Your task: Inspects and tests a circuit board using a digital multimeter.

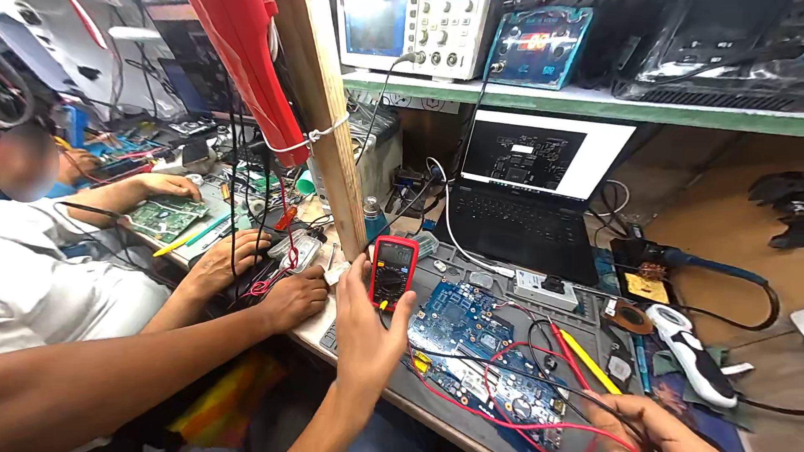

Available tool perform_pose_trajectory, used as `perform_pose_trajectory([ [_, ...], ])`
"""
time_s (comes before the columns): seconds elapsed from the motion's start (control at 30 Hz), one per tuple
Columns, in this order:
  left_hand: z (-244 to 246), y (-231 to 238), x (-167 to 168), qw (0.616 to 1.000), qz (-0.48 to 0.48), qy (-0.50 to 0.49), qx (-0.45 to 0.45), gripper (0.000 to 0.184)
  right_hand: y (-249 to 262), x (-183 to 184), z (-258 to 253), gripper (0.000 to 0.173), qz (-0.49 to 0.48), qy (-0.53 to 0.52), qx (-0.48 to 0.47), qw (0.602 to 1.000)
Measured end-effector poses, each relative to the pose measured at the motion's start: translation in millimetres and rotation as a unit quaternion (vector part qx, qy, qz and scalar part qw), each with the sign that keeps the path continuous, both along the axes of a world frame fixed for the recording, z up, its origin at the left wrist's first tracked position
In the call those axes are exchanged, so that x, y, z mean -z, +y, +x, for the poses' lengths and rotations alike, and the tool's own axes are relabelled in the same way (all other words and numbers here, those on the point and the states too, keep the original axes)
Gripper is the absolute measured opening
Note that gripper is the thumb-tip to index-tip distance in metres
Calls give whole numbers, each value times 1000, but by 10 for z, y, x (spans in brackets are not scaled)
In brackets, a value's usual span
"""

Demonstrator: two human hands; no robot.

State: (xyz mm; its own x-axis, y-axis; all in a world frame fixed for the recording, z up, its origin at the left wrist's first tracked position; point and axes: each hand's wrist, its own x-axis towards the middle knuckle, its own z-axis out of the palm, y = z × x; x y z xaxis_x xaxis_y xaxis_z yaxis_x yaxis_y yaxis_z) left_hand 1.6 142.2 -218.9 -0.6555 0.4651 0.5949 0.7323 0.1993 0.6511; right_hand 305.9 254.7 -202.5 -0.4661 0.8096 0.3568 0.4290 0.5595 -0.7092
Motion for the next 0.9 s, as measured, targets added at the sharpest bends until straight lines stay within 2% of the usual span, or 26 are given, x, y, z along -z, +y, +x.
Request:
perform_pose_trajectory([
  [0.07, 336, -159, -114, 989, 19, 18, 143, 59, -16, -30, -64, 18, 7, 4, 13, 1000],
  [0.1, 490, -188, -152, 971, -9, 25, 237, 56, -38, -46, -122, 17, 14, 3, 18, 1000],
  [0.17, 736, -143, -228, 911, -99, 37, 398, 68, -99, -88, -250, 20, 37, -5, 24, 999],
  [0.23, 822, -14, -277, 877, -133, 35, 460, 69, -120, -158, -353, 27, 55, 0, 13, 998],
  [0.37, 571, 94, -308, 836, -105, -78, 533, 34, -55, -218, -271, 39, 58, 6, -52, 997],
  [0.47, 336, 29, -304, 827, -90, -120, 542, 31, 116, -181, -134, 46, 43, -36, -111, 992],
  [0.53, 224, -22, -319, 845, -64, -115, 518, 29, 254, -132, -41, 45, 24, -66, -180, 981],
  [0.63, 58, -96, -357, 884, -16, -97, 457, 25, 457, -103, 87, 35, -23, -48, -239, 970],
  [0.7, -41, -157, -371, 905, 6, -91, 416, 24, 600, -120, 204, 29, -46, -28, -222, 974],
  [0.8, -165, -250, -334, 927, 20, -114, 356, 25, 693, -241, 367, 20, -59, 30, -128, 990],
  [0.9, -265, -334, -236, 938, 33, -147, 313, 26, 705, -290, 360, 7, -104, 198, -43, 974],
])
